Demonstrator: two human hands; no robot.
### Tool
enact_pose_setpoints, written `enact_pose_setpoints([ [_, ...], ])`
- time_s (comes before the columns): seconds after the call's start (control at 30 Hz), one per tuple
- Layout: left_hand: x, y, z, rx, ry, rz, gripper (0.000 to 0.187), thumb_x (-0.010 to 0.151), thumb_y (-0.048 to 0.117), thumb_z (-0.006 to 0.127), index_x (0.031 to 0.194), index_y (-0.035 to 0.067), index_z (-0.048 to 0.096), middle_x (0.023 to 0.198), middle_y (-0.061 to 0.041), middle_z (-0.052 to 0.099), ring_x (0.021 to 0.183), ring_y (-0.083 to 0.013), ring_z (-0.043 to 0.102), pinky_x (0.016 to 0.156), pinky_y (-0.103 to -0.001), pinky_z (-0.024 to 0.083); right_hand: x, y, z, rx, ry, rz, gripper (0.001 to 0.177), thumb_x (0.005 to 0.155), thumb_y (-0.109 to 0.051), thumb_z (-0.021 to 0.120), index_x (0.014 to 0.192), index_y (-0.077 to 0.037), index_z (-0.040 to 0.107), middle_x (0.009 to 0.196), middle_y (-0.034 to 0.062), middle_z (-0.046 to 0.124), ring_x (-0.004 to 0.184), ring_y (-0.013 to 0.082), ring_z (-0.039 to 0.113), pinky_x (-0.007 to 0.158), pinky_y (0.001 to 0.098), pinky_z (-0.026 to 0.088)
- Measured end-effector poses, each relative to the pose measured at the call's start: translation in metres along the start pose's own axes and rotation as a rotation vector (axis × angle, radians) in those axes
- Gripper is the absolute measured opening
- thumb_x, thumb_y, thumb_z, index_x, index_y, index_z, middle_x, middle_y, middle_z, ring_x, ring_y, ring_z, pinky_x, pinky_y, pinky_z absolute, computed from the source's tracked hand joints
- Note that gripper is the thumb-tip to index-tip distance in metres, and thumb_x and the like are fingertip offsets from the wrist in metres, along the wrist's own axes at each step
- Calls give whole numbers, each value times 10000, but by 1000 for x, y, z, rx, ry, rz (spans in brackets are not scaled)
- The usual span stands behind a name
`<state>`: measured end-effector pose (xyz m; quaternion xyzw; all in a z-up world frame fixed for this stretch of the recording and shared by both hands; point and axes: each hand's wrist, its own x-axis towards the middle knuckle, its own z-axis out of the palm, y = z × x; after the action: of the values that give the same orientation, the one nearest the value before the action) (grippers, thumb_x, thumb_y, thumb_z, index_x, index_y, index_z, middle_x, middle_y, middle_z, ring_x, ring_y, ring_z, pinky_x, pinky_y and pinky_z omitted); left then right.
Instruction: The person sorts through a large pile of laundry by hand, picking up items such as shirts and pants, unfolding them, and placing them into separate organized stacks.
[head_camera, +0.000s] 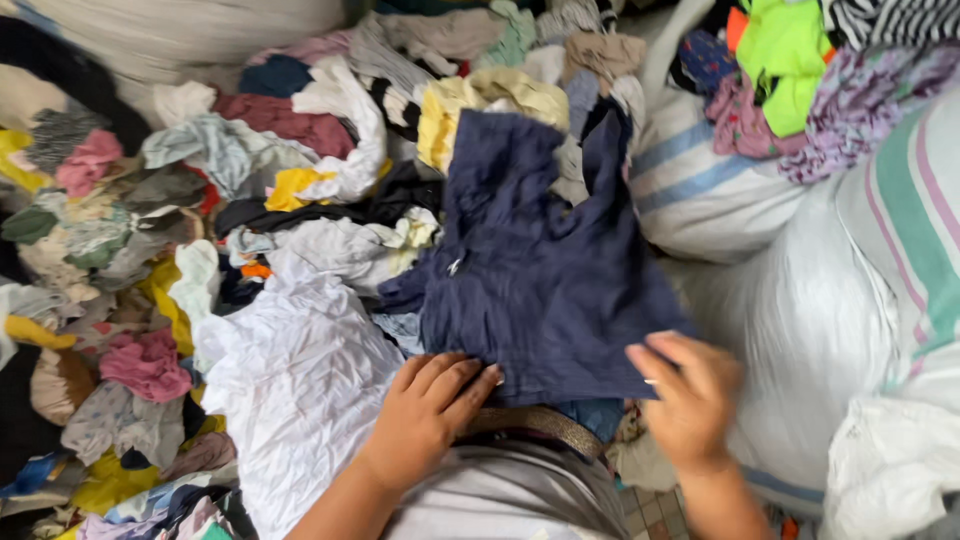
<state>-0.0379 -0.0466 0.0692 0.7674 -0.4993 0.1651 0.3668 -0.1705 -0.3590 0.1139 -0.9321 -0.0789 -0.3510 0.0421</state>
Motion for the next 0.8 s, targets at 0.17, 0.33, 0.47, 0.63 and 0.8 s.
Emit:
enact_pose_setpoints([
  [0.17, -41, -5, 22, -215, -491, -190, 447, 844, 188, 692, 1290, 181, 700, 1062, -25, 645, 874, -260, 624, 709, -421, 434, -99, -20, 1, 389, -964, 733, 620, 866, 22, 558, 1436, -215, 620, 1526, 84, 547, 1432, 206, 502, 1108, 346, 449],
  [0.33, 9, 3, 2, -383, -778, -416, 201, 901, 385, 677, 1000, 211, 687, 830, -63, 700, 756, -344, 679, 649, -502, 471, -28, -5, -17, 390, -1085, 818, 450, 842, -162, 596, 1225, -287, 794, 1199, -67, 755, 1061, 115, 732, 949, 282, 515],
  [0.47, 26, -15, 59, -259, -270, -217, 438, 967, 347, 680, 1338, 117, 638, 1321, -153, 665, 1225, -378, 621, 1026, -473, 448, 8, -17, 47, 428, -496, 577, 425, 972, -264, 595, 1372, -134, 651, 1393, 99, 660, 1356, 268, 572, 1137, 411, 423],
  [0.63, -43, -19, 100, -151, -519, -398, 903, 885, 786, 501, 1614, 285, 322, 1703, -146, 174, 1537, -465, 133, 1157, -692, 128, -17, -1, 114, 381, -1186, 1198, 787, 900, -646, 360, 1627, -401, 182, 1727, 25, 108, 1591, 246, 144, 1262, 442, 170],
  [0.8, -23, -12, 40, -298, -911, -595, 972, 889, 759, 442, 1653, 254, 115, 1734, -92, 0, 1582, -342, -69, 1203, -643, -40, 33, 24, 107, -70, -1692, 1046, 822, 953, -749, 140, 1632, -297, 247, 1676, 105, 283, 1535, 341, 333, 1259, 446, 273],
])
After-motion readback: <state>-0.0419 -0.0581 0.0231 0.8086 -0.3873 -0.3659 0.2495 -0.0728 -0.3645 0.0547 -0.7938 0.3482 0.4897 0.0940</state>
